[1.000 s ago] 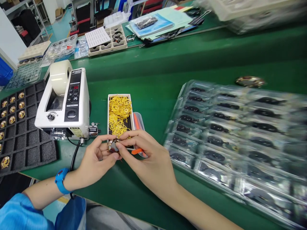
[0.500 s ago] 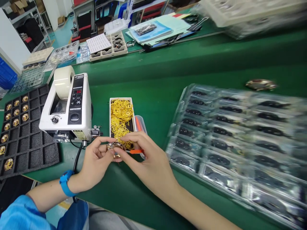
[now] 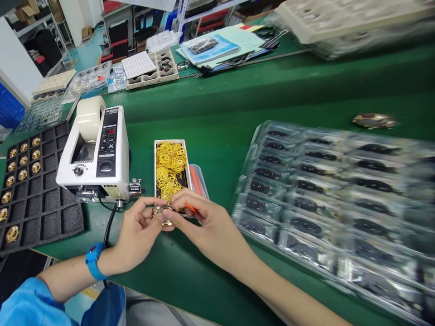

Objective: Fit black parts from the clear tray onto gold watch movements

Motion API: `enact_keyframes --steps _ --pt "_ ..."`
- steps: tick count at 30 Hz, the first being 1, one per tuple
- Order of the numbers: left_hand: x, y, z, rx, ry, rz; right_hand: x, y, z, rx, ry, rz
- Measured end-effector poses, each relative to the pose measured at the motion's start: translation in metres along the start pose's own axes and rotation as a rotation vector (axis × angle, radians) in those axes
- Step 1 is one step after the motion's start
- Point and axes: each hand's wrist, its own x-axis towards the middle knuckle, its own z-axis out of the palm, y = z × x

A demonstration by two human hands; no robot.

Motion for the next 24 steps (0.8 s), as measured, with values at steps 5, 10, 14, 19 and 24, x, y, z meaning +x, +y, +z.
enact_keyframes --steps 5,10,14,19,24 --pt "0.002 0.002 -0.006 0.171 -0.055 0.001 0.000 -0.002 -0.004 -0.090 -0.001 -0.130" --pt "0.003 0.012 -0.009 0.530 -0.063 0.155 -0.002 0.000 -0.004 -0.358 0.111 -0.404" --pt "0.006 0.016 -0.009 0.492 0.006 0.144 -0.008 -0.004 -0.002 -0.573 0.299 -0.614" --pt "0.010 0.017 -0.011 0.137 0.044 -0.082 -0.015 -0.008 0.001 -0.832 0.389 -0.861" --pt "0.007 0.016 -0.008 0.051 0.007 -0.155 -0.010 -0.002 0.004 -0.836 0.403 -0.689"
